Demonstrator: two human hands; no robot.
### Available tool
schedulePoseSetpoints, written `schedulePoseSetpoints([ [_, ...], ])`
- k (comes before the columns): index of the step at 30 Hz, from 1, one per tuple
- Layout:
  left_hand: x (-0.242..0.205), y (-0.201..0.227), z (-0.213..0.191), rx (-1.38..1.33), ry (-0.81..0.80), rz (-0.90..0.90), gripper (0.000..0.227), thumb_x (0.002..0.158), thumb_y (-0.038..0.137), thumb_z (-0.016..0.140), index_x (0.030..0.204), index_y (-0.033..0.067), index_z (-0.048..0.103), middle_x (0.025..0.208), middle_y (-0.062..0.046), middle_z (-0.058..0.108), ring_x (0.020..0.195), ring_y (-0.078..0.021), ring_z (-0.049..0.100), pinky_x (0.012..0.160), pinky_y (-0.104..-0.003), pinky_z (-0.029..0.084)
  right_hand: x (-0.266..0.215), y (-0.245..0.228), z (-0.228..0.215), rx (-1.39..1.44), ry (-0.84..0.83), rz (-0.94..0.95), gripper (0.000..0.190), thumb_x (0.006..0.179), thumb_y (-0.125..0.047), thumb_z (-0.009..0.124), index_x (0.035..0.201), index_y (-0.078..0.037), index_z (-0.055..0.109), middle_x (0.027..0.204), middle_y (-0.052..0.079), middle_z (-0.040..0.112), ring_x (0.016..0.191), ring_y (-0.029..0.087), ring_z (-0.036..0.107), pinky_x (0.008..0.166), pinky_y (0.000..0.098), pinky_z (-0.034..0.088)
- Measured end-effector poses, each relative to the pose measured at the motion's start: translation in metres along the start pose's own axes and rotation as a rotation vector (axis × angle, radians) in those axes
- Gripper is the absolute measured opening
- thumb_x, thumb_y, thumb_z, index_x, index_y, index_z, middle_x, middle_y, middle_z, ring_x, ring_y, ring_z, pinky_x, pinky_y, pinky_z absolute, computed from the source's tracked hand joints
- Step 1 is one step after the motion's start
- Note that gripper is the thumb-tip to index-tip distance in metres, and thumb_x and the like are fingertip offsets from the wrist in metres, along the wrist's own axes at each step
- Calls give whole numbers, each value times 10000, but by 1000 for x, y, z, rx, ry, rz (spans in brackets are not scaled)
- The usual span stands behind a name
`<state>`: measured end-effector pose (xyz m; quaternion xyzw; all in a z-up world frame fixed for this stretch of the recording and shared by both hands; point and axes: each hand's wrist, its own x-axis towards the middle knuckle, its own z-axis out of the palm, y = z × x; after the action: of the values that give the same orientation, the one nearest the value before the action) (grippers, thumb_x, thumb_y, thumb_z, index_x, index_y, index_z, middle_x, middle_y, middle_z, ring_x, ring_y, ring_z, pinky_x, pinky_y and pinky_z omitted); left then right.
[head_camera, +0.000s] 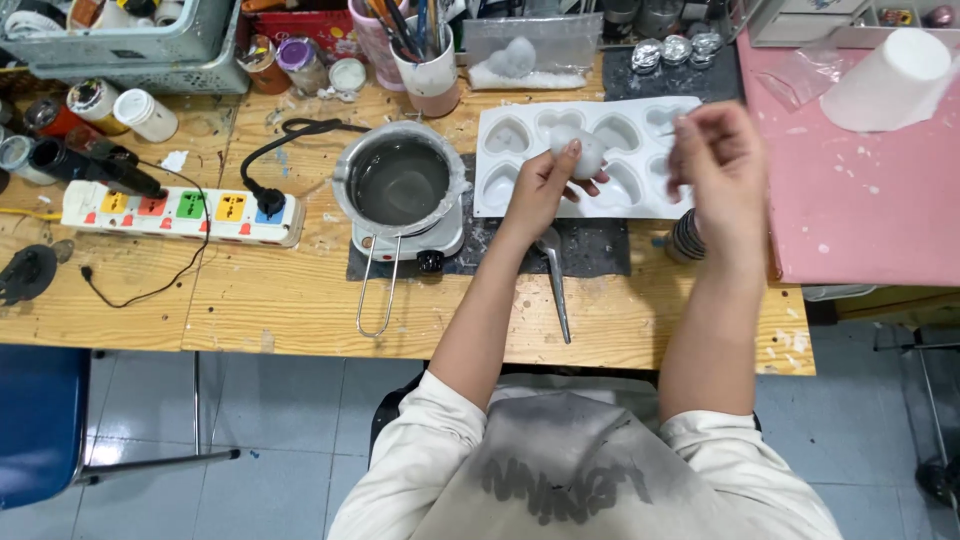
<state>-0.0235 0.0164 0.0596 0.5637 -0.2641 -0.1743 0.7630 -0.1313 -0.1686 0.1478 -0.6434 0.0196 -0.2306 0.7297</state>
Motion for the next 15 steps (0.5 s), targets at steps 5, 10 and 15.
schedulePoseSetpoints([
  [5, 1, 1, -6, 149, 47, -19, 380, 1038, 389, 595, 1125, 52, 747, 1033, -23, 806, 836, -88, 746, 638, -241, 519, 11, -24, -60, -443, 92, -65, 81, 1068, 2, 732, 1109, 14, 664, 977, 66, 707, 829, 98, 673, 654, 244, 541],
  [10, 1, 2, -5, 196, 83, -33, 301, 1018, 311, 638, 1150, 62, 740, 1066, 3, 800, 865, -87, 759, 646, -248, 549, 23, 12, -106, -694, 143, 16, 130, 991, 3, 762, 1110, 27, 715, 975, 103, 743, 824, 116, 703, 647, 245, 563],
  [15, 0, 1, -6, 347, 125, 7, 275, 1018, 215, 659, 1231, 59, 736, 1012, -17, 811, 937, -112, 785, 705, -245, 573, 34, 51, -124, -732, 167, 162, 141, 933, -32, 777, 1060, 20, 745, 968, 101, 760, 810, 143, 711, 636, 272, 579],
])
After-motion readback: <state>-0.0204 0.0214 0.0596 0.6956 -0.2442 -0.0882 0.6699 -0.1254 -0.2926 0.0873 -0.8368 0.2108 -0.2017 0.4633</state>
